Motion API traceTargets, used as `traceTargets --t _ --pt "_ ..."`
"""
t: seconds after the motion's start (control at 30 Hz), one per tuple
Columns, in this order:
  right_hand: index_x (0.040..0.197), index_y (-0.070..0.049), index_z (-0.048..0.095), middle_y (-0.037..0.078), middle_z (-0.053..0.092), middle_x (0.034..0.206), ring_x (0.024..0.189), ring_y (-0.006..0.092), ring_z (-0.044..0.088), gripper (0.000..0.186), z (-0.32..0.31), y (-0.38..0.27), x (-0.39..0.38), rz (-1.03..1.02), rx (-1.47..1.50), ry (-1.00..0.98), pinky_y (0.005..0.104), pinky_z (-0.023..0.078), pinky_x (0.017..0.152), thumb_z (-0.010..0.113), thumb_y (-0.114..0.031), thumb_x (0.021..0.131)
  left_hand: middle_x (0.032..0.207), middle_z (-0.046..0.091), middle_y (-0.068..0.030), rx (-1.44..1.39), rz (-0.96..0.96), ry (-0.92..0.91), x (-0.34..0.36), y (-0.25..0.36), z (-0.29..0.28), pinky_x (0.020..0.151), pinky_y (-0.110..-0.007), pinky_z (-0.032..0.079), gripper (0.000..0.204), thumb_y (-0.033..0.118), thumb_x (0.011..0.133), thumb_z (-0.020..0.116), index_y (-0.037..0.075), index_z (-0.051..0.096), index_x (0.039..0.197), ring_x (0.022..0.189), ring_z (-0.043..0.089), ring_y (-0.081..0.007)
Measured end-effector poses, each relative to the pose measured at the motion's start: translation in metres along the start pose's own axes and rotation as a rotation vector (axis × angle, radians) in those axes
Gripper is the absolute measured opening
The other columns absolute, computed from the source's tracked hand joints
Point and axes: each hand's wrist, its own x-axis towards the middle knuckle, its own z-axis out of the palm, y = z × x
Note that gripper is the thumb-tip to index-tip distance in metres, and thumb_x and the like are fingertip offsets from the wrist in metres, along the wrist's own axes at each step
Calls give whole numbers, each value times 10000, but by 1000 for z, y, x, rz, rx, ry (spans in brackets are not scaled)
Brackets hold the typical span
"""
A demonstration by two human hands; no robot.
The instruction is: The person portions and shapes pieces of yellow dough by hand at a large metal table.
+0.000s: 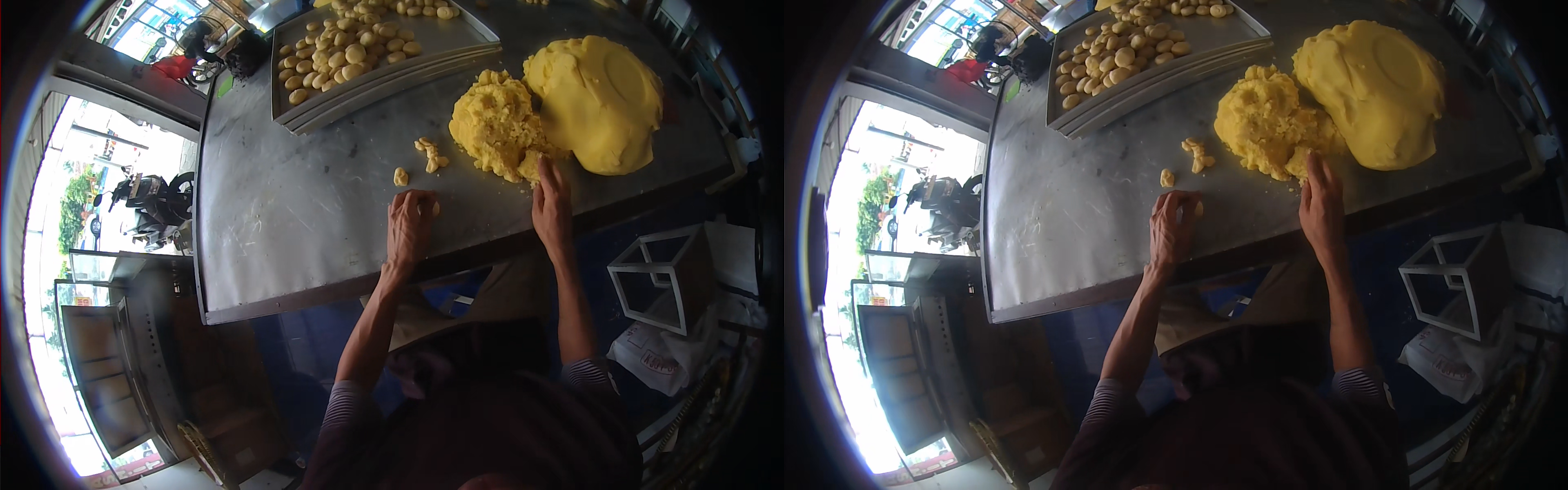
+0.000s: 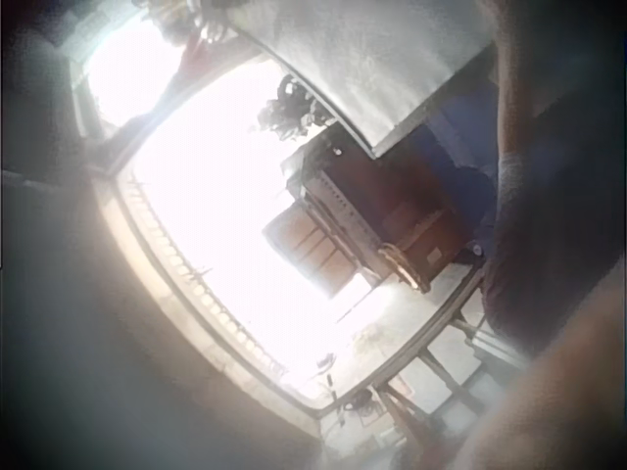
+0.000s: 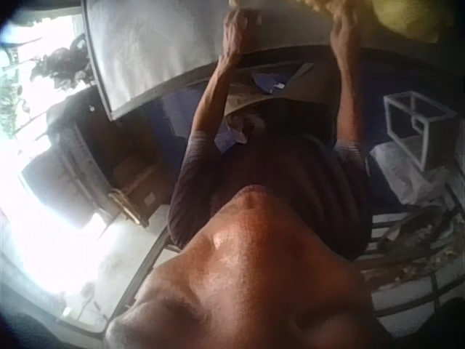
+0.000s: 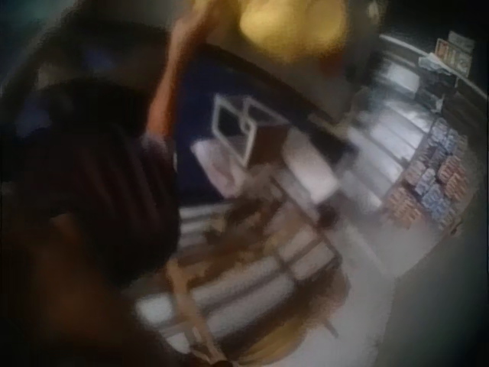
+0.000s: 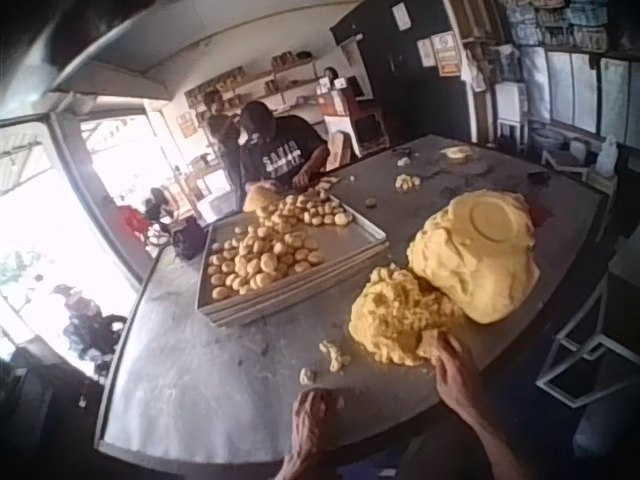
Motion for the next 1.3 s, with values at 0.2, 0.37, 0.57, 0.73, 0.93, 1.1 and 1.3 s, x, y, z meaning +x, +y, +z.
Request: traceTargets --t 0.2,0.37,0.57,0.73,0.93,1.1,1.3 --pt "1410 -34 468 211 510 1373 1230 387 502 464 -1 -2 0 34 139 44 430 448 1001 541 -6 952 1077 649 -145 119 -12 -37 3 -5 -15 948 -446 394 184 157 998 470 30 566 1091 1139 546 -328" --pt "1378 -32 506 211 548 1329 1188 385 535 438 -2 -2 4 26 214 89 425 459 987 558 -3 944 1042 590 -129 338 -2 77 62 -9 4 847 -459 357 137 189 960 498 57 531 984 963 534 -317" --pt "1400 -11 465 222 526 1352 1220 404 512 478 -4 -4 3 40 134 23 436 464 989 588 -31 938 1007 557 -128 257 -53 76 53 -14 13 864 -460 343 218 191 929 524 54 549 1097 1018 500 -318" --pt "1442 16 390 265 456 1400 1238 427 482 557 -5 -18 3 25 17 -35 466 461 990 610 -83 940 1112 571 -134 222 150 -258 -12 18 -35 837 -446 462 284 115 921 552 64 577 1200 997 557 -329" --pt "1414 -11 465 244 555 1250 1134 409 558 563 -11 -10 12 126 -99 -107 449 474 943 654 -70 887 1226 591 -158 -35 203 223 52 30 -68 805 -419 534 381 10 866 613 29 561 1243 991 624 -350" --pt "1297 5 591 235 618 1117 1020 400 612 508 -13 10 24 82 -54 -137 446 492 897 700 -57 806 1316 564 -165 226 175 62 74 -28 -42 954 -403 490 380 -40 806 584 -10 597 1184 1125 564 -349" --pt "1267 -8 624 247 619 1099 1047 400 596 508 -16 12 35 103 -151 -291 457 480 924 716 -51 769 1086 621 -133 84 134 -54 25 -56 -22 869 -423 497 258 70 852 592 6 624 1100 1065 571 -315"
